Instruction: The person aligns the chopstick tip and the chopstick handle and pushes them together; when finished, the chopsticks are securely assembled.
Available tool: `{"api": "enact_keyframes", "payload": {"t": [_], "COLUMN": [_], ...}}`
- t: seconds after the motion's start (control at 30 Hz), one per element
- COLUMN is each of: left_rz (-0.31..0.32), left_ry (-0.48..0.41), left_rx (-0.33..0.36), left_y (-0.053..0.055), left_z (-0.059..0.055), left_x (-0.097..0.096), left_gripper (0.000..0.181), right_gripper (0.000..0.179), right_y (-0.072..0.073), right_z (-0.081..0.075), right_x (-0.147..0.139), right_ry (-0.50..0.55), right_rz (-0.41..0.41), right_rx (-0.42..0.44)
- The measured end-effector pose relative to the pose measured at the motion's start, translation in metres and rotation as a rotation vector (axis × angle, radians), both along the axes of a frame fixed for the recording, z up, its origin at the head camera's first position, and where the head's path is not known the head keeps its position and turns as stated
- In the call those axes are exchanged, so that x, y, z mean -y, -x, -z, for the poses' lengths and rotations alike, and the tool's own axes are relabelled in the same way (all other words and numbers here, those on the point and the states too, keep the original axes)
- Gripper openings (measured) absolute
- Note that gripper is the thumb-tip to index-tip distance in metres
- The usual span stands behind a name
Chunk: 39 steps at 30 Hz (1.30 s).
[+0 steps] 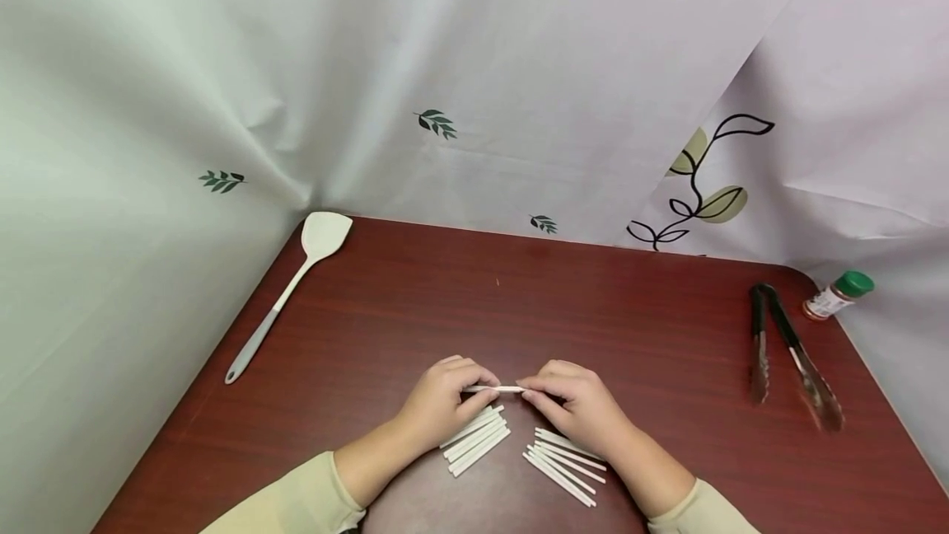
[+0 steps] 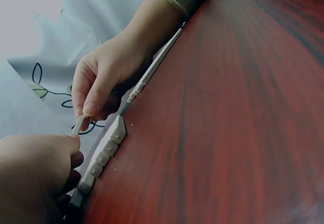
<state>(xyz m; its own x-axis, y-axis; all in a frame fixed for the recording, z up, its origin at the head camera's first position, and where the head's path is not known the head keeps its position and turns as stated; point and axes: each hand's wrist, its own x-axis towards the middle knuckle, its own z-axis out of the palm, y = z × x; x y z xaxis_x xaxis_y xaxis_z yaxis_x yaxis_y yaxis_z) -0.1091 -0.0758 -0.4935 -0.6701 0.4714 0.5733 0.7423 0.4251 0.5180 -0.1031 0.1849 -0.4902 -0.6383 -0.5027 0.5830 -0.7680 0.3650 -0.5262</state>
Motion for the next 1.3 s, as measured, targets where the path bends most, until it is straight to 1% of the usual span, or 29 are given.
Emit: {"api": "enact_keyframes", "payload": {"t": [0.17,0.3,0.47,0.67,0.73,0.9,1.13,1.2,1.3], "left_rz": [0.005,0.002,-0.003,0.017,0.024,0.044,0.064,0.068,0.060], "left_ry": [0.006,0.021,0.049,0.117,0.133,0.133,0.113,0.112,0.115], "left_rx": [-0.025,-0.035,-0.047,-0.117,-0.138,-0.142,-0.123,-0.117,-0.115], "left_y": [0.0001,0.0002,-0.0012,-0.0040,-0.0046,-0.0044,-0.0054,-0.0057,-0.0054], "left_z": [-0.0001,0.0002,-0.0003,-0.0051,-0.0065,-0.0078,-0.0073,-0.0078,-0.0092], "left_x": [-0.0004,-0.0008,-0.0005,-0.0005,-0.0006,-0.0011,-0.0019,-0.0018,-0.0017], "left_gripper": [0.010,0.009,0.008,0.007,0.007,0.008,0.008,0.007,0.007], "right_gripper": [0.022,0.019,0.020,0.021,0.022,0.021,0.008,0.008,0.013], "right_y": [0.0005,0.0003,-0.0003,-0.0012,-0.0011,-0.0001,-0.0016,-0.0021,-0.0027], "right_z": [-0.0005,-0.0005,-0.0013,-0.0009,-0.0010,-0.0010,-0.0012,-0.0016,-0.0027], "right_x": [-0.0004,-0.0010,0.0007,0.0028,0.0035,0.0046,0.0036,0.0040,0.0046], "right_ry": [-0.011,-0.015,-0.019,-0.019,-0.014,-0.008,0.003,0.005,0.001], "right_rz": [0.011,0.035,0.019,-0.012,-0.018,-0.029,-0.051,-0.053,-0.029], "right_rx": [-0.032,-0.034,-0.053,-0.114,-0.111,-0.104,-0.067,-0.055,-0.016]}}
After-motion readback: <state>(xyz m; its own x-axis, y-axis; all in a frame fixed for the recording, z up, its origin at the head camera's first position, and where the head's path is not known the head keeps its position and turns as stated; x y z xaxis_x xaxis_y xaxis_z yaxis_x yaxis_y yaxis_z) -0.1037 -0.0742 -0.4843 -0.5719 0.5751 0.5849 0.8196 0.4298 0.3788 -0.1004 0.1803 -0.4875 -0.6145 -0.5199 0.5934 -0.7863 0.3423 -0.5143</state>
